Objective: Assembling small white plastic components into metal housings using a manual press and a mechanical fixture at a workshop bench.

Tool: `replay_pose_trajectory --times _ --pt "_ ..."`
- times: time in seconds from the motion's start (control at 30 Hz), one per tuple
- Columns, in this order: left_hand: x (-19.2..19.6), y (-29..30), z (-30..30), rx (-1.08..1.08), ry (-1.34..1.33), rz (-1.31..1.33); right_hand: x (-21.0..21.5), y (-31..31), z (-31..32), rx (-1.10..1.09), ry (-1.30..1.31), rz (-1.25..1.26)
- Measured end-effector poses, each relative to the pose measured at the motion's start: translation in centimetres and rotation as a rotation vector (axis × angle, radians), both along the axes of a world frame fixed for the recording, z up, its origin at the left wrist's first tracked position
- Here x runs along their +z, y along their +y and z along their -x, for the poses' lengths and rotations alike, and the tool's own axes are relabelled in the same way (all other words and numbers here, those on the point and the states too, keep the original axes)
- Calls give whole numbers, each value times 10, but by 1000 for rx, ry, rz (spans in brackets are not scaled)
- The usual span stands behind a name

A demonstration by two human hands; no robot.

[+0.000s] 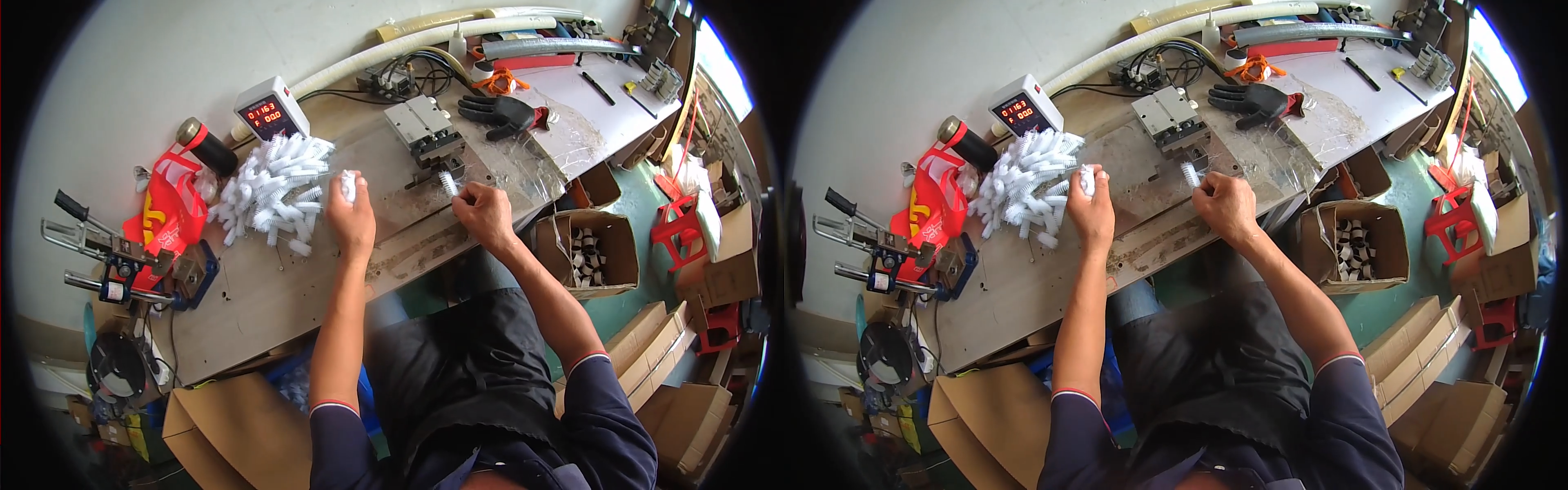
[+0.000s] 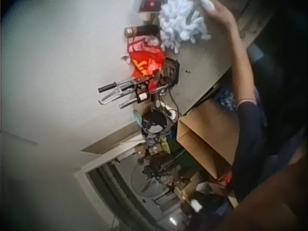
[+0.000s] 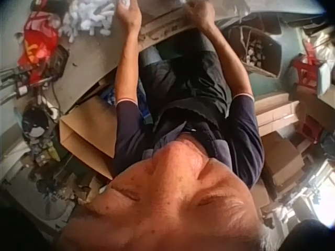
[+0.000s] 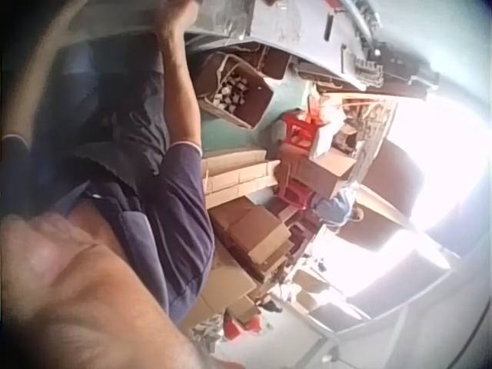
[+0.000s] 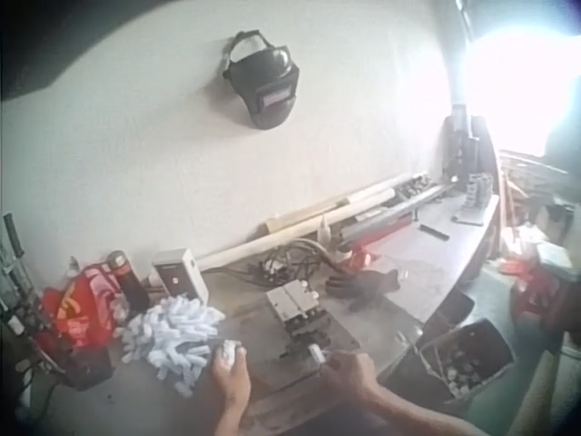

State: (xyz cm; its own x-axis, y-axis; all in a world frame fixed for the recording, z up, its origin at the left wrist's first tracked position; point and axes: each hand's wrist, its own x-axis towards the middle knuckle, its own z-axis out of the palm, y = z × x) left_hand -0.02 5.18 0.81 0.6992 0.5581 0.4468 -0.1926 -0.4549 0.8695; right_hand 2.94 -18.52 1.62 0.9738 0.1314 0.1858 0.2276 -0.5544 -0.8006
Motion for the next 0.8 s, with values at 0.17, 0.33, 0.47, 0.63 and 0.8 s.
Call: replay_pose_trajectory --times 0.17,0.33,0.47,0.63,0.8 --pt "-3 -5 2 -49 -44 85 1 8 -9 -76 9 90" --pt "-4 -5 4 -18 -63 -47 2 16 -14 -107 14 110" --pt "-3 -5 6 -20 -81 -114 1 21 -19 -117 5 131" --pt "-5 -6 4 -22 -99 -166 0 25 -21 -163 1 130" --pt "-4 -7 5 -33 -137 -123 -6 28 -17 -180 -93 154"
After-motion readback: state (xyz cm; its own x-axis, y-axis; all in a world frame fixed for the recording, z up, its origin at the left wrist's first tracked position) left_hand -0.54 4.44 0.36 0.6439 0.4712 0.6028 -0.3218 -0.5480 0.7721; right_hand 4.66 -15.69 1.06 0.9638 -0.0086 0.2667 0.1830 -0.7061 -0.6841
